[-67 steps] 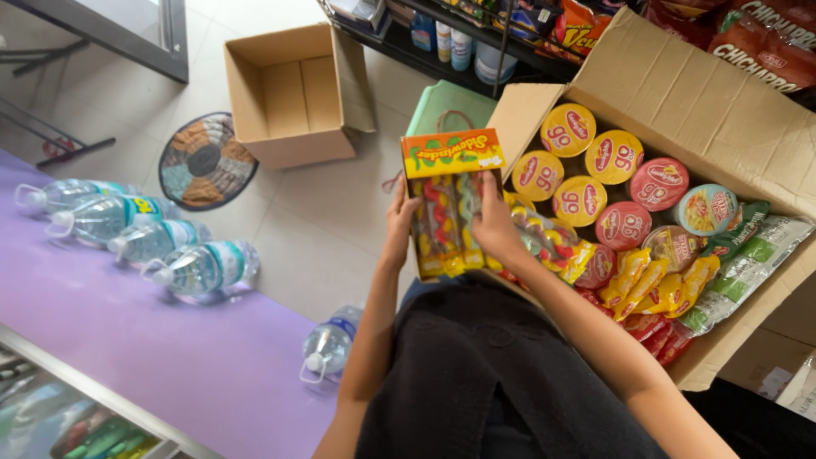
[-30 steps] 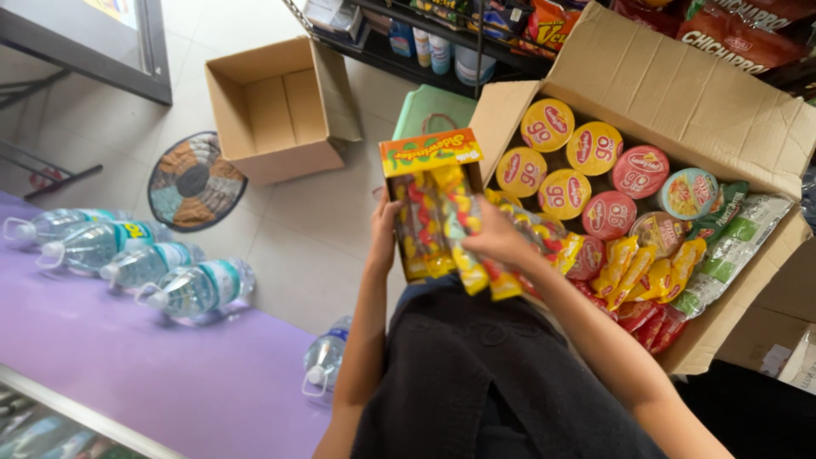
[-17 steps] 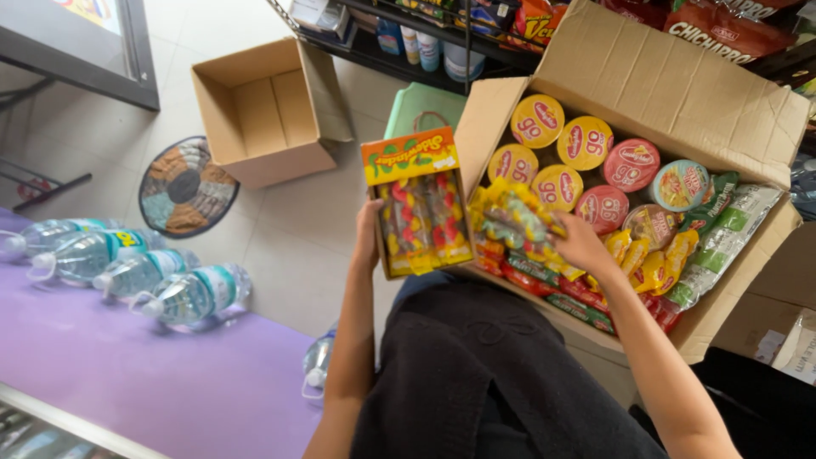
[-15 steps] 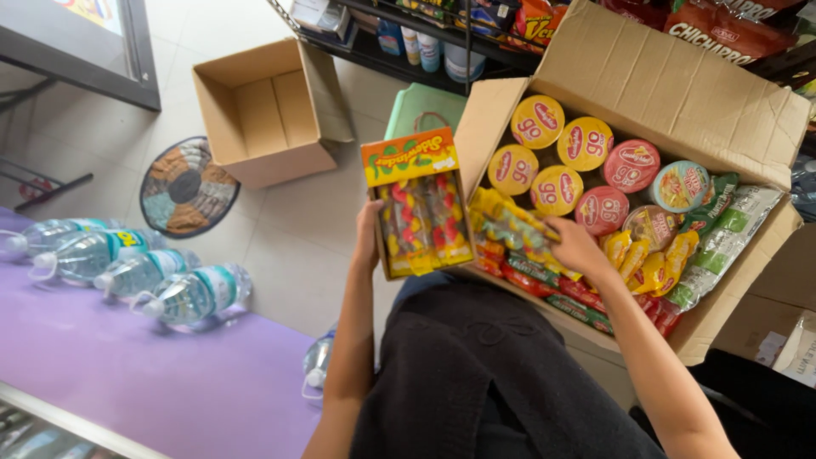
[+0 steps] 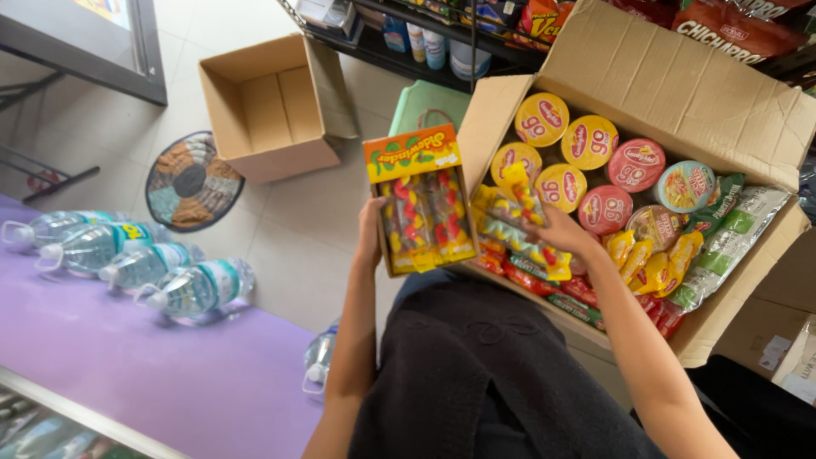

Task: Transferring snacks and candies from a cardboard shipping box to display shelves and organizing inventory.

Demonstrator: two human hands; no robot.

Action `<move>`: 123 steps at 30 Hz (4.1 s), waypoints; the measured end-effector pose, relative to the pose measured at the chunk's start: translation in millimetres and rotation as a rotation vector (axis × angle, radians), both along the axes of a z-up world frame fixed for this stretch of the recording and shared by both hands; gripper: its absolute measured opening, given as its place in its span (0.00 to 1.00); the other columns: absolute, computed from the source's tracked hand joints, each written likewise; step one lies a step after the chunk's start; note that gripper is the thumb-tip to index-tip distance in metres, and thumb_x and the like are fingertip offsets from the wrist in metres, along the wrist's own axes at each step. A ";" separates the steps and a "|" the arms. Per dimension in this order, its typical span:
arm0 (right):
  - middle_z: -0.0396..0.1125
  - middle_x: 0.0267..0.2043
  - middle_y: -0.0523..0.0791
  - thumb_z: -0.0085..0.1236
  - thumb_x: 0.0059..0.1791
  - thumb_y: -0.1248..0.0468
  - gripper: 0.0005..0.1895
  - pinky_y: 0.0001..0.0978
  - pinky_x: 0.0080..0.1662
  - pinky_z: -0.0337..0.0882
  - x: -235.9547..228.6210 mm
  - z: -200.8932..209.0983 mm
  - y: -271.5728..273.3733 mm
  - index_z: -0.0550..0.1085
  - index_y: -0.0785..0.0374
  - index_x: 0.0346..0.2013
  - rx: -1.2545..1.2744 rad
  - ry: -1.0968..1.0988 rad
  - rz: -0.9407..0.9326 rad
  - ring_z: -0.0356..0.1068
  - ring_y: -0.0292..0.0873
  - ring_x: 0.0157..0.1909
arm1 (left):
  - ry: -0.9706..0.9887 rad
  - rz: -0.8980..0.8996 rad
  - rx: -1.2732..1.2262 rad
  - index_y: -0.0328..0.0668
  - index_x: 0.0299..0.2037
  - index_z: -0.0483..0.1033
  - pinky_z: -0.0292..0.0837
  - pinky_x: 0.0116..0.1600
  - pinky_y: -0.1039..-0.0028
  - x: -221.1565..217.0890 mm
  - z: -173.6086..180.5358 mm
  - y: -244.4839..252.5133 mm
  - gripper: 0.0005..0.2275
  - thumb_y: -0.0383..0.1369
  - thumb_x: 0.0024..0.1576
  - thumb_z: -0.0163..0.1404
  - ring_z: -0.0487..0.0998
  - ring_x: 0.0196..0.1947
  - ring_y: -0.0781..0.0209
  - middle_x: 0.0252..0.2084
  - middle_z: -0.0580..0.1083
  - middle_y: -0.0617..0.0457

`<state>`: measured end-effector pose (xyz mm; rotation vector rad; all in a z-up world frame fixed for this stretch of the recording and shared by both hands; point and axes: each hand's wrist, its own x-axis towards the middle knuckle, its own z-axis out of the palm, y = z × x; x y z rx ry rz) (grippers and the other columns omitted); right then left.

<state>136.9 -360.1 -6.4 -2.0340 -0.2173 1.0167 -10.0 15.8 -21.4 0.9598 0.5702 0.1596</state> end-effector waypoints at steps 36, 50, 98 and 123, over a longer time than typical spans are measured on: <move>0.71 0.48 0.61 0.69 0.47 0.54 0.35 0.48 0.53 0.71 -32.7 30.5 180.1 0.66 0.71 0.61 0.073 -0.508 0.358 0.72 0.62 0.52 | -0.016 0.004 0.241 0.36 0.76 0.54 0.70 0.51 0.77 -0.3 -0.7 -12.5 0.34 0.34 0.59 0.54 0.73 0.45 0.68 0.50 0.74 0.54; 0.76 0.34 0.47 0.68 0.41 0.64 0.16 0.38 0.41 0.75 -24.8 20.5 171.5 0.78 0.72 0.39 0.273 -0.085 0.000 0.75 0.44 0.35 | -0.023 0.020 0.239 0.40 0.76 0.56 0.69 0.45 0.80 -6.4 8.6 -17.8 0.33 0.35 0.59 0.53 0.73 0.41 0.71 0.43 0.76 0.57; 0.70 0.47 0.63 0.64 0.45 0.60 0.25 0.53 0.51 0.70 5.9 -53.3 3.7 0.72 0.73 0.51 -0.123 -0.608 0.141 0.70 0.66 0.52 | -0.113 -0.016 -0.021 0.33 0.62 0.70 0.68 0.59 0.73 11.6 14.9 3.6 0.21 0.29 0.58 0.48 0.73 0.53 0.61 0.54 0.73 0.51; 0.71 0.40 0.51 0.57 0.52 0.70 0.07 0.37 0.44 0.74 -42.5 85.4 71.1 0.76 0.69 0.44 0.180 -0.634 -0.241 0.76 0.48 0.41 | 0.066 0.020 0.173 0.37 0.73 0.59 0.67 0.50 0.77 9.5 17.4 -5.6 0.33 0.30 0.54 0.51 0.70 0.45 0.66 0.48 0.72 0.57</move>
